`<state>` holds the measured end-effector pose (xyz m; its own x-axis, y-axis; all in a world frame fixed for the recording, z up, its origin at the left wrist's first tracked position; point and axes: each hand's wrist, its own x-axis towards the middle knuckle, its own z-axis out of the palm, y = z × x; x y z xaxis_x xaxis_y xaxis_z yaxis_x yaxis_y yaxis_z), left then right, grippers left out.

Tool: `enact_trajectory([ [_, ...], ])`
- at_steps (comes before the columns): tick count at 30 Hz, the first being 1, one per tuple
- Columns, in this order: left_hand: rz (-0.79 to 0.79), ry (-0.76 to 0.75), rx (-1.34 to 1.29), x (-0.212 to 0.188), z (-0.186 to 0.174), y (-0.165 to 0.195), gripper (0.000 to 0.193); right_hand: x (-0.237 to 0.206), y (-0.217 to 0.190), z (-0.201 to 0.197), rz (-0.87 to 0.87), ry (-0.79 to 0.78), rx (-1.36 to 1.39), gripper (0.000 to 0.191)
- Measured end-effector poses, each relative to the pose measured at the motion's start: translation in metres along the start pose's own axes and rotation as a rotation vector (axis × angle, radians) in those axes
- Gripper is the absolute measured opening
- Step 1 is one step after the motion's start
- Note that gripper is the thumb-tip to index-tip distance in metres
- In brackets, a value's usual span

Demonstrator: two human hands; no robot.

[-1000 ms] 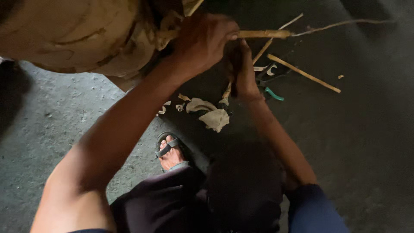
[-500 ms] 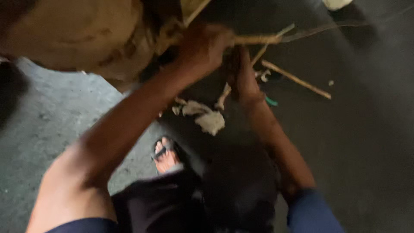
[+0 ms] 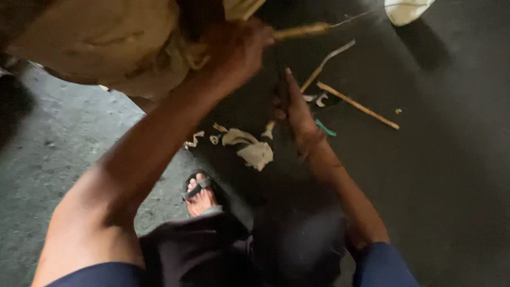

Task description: The person kneels on the workshop floor working on a wooden frame structure, threading and tying thin strips and cord around its joints and pressing parts into place. They pick up sticks and strips from the floor, manipulate fasteners on the frame, and at one point use pliers on a wooden stick.

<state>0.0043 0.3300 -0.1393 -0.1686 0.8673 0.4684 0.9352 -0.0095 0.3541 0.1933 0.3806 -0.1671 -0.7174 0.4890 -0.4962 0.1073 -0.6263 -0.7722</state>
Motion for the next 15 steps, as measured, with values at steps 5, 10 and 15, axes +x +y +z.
enact_trajectory([
  [5,0.103,-0.058,-0.081,-0.007,-0.003,0.008,0.020,0.001,-0.010,0.010,-0.032,0.025,0.123,0.036],
  [10,0.119,0.000,-0.183,-0.010,-0.003,-0.003,0.023,-0.013,-0.013,0.013,-0.121,-0.073,0.009,0.037],
  [15,0.046,-0.051,-0.062,0.003,-0.005,-0.005,0.009,-0.050,0.030,-0.017,0.074,0.016,-0.048,0.052],
])
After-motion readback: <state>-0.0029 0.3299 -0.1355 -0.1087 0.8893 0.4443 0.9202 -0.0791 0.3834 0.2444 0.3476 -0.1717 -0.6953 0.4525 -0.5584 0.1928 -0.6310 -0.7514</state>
